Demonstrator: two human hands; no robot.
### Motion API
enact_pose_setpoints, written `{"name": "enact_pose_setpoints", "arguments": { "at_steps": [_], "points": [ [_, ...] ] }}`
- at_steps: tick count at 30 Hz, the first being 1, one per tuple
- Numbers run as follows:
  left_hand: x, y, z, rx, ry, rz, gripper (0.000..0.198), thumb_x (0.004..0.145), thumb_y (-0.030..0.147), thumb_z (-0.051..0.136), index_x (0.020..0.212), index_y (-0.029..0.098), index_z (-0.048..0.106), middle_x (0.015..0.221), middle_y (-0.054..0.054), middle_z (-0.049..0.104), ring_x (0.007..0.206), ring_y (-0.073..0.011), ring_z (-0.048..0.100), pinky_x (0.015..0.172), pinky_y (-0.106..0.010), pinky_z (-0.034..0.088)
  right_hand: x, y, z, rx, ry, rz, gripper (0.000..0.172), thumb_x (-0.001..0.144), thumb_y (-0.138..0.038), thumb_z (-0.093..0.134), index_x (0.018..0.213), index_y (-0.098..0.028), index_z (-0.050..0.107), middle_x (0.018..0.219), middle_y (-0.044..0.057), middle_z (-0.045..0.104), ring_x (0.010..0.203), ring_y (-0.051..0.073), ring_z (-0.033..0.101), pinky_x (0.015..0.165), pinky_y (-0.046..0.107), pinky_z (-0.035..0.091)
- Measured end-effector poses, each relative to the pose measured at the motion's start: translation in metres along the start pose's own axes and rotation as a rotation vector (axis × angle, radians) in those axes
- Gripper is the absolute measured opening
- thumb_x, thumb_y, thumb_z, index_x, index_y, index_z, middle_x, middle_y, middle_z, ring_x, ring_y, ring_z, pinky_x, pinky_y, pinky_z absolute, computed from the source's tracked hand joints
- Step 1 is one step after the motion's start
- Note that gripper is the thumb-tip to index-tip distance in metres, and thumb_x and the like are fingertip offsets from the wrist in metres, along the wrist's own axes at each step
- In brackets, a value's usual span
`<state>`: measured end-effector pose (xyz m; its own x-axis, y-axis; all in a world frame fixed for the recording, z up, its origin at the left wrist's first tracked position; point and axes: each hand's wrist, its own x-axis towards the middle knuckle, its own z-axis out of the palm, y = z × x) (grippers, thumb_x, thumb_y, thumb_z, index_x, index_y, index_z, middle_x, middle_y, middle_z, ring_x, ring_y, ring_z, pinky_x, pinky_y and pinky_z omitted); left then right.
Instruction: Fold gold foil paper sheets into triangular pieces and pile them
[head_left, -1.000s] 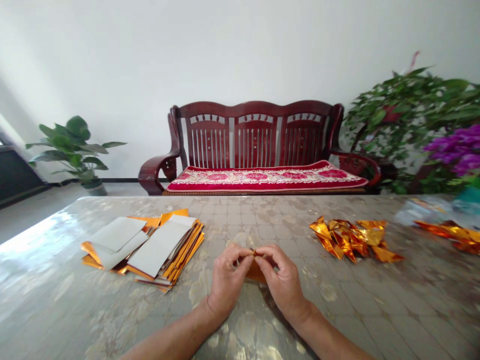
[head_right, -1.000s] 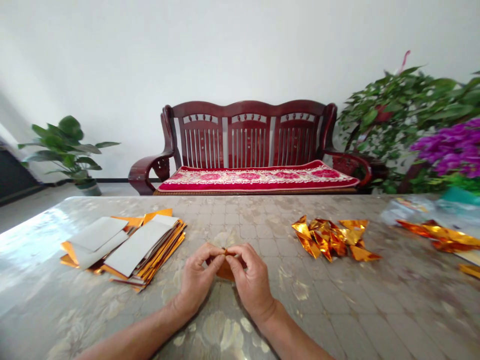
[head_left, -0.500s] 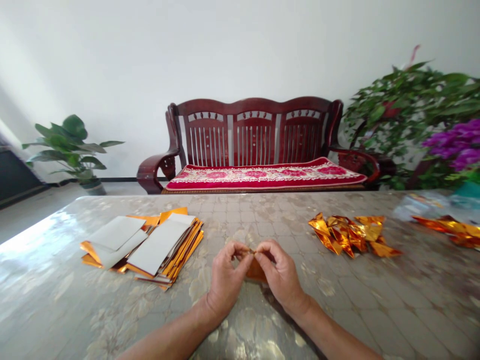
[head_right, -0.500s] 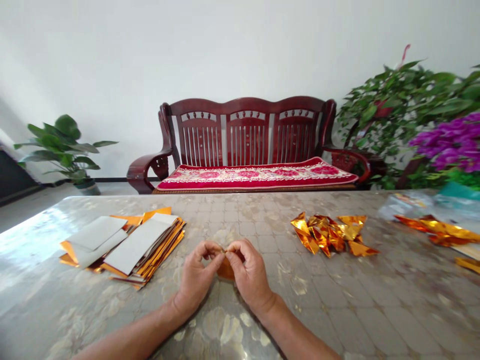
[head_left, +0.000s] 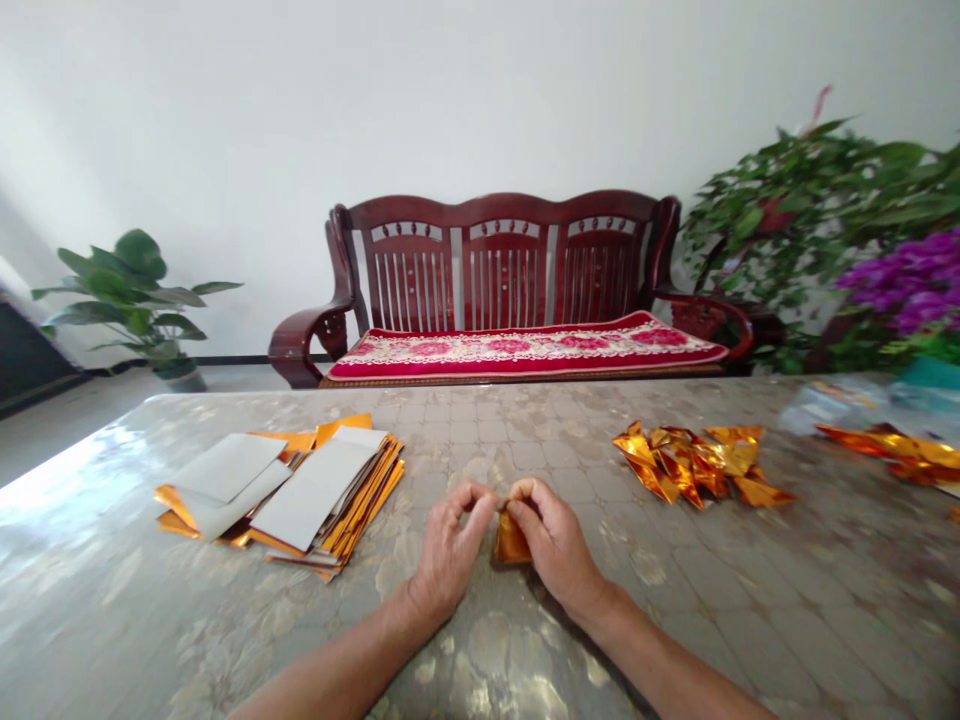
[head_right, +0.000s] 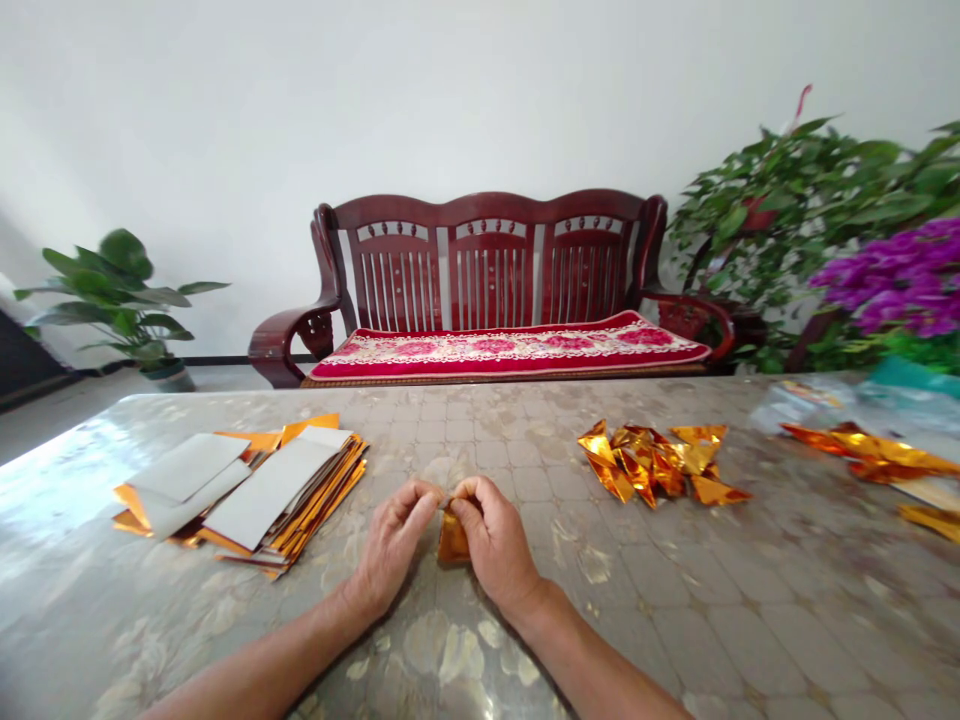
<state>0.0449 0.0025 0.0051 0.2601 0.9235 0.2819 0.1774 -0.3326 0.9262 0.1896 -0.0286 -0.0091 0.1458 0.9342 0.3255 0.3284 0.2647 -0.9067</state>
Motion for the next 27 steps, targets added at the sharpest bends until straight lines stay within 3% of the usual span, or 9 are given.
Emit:
{"name": "enact_pose_setpoints", "arguments": {
  "at_steps": [3,7,12,18,27],
  "points": [
    [0.003,-0.006,-0.001,-0.234,-0.086,-0.101,0.038,0.093,0.044,0.045,0.070,0.018,0.061,0.067,0.000,0.059,0.065,-0.0134,0.055,0.064,-0.024,0.044,0.002,0.003,0.001,0.048,-0.010,0.013,0.013,0.088,-0.031,0.051,0.081,-0.021,0.055,0.072,-0.003,0.055,0.067,0.013,0.051,0.063,0.023,0.041],
    [0.007,-0.018,0.002,-0.503,-0.165,-0.279,0.038,0.085,0.053,0.057,0.080,0.016,0.060,0.061,0.002,0.060,0.057,-0.0108,0.054,0.058,-0.021,0.044,0.003,0.003,0.002,0.109,-0.013,0.036,0.013,0.086,-0.032,0.053,0.081,-0.021,0.056,0.070,-0.003,0.055,0.064,0.012,0.051,0.060,0.022,0.041],
    [0.007,-0.019,0.004,-0.644,-0.271,-0.428,0.042,0.073,0.053,0.073,0.075,0.016,0.052,0.059,0.002,0.062,0.050,-0.0069,0.053,0.053,-0.017,0.041,0.003,-0.003,0.002,0.157,-0.039,0.073,0.015,0.086,-0.034,0.053,0.080,-0.021,0.056,0.064,-0.004,0.056,0.058,0.011,0.051,0.054,0.021,0.040],
    [0.004,-0.018,0.005,-0.616,-0.299,-0.387,0.042,0.072,0.051,0.076,0.081,0.016,0.052,0.057,0.002,0.063,0.049,-0.0072,0.054,0.050,-0.016,0.040,0.003,-0.009,0.000,0.123,-0.053,0.085,0.016,0.087,-0.034,0.051,0.079,-0.021,0.056,0.057,-0.005,0.056,0.052,0.011,0.051,0.050,0.021,0.038],
    [0.003,-0.020,0.005,-0.308,-0.243,-0.171,0.028,0.079,0.041,0.066,0.076,0.017,0.052,0.057,0.006,0.052,0.052,-0.0079,0.048,0.052,-0.019,0.038,0.002,0.002,-0.005,-0.116,-0.041,-0.088,0.015,0.089,-0.025,0.050,0.079,-0.021,0.060,0.075,-0.002,0.060,0.072,0.013,0.057,0.068,0.023,0.042]
  ]
}}
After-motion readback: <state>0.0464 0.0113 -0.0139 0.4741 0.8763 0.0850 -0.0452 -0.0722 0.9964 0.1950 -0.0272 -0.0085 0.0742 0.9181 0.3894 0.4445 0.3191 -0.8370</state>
